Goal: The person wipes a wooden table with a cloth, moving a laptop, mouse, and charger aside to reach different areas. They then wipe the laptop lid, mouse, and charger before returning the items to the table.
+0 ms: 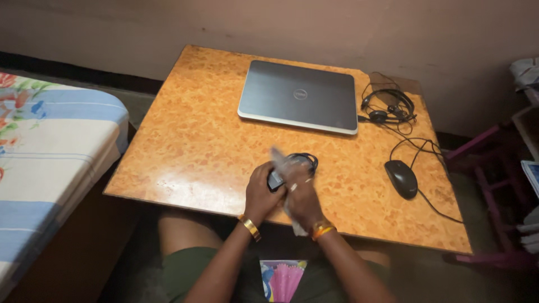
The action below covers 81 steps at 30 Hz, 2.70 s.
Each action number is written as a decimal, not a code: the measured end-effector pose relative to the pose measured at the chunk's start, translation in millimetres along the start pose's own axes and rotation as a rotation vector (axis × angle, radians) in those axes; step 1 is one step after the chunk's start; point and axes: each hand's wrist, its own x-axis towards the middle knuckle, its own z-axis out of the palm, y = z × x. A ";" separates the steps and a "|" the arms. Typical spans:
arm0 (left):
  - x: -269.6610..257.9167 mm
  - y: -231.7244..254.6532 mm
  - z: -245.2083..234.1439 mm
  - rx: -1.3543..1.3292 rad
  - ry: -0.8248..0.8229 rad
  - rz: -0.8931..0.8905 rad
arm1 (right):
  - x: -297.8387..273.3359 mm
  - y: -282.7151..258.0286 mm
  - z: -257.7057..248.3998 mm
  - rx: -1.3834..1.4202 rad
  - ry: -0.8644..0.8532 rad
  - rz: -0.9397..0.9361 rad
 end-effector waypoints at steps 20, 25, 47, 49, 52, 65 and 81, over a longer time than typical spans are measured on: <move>11.6 3.6 14.0 0.129 0.230 -0.060 | -38.6 51.3 15.8 -0.430 -0.146 0.424; 15.7 1.7 17.8 0.218 0.217 -0.063 | -32.7 55.9 17.8 -0.590 -0.008 0.536; 71.9 -49.7 -100.3 0.576 0.317 -0.337 | 60.5 70.6 95.3 -0.521 -0.257 0.358; 78.2 -54.1 -99.2 0.602 0.360 -0.341 | 73.0 73.6 106.4 -0.513 -0.214 0.331; 79.4 -61.3 -98.2 0.603 0.409 -0.329 | 78.0 69.5 119.1 -0.391 -0.239 0.160; 73.4 -67.0 -99.9 0.497 0.336 -0.241 | 68.8 82.7 118.7 -0.331 -0.233 0.080; 75.2 -69.0 -91.4 0.708 0.376 -0.278 | 71.1 32.0 103.1 -0.162 -0.090 0.045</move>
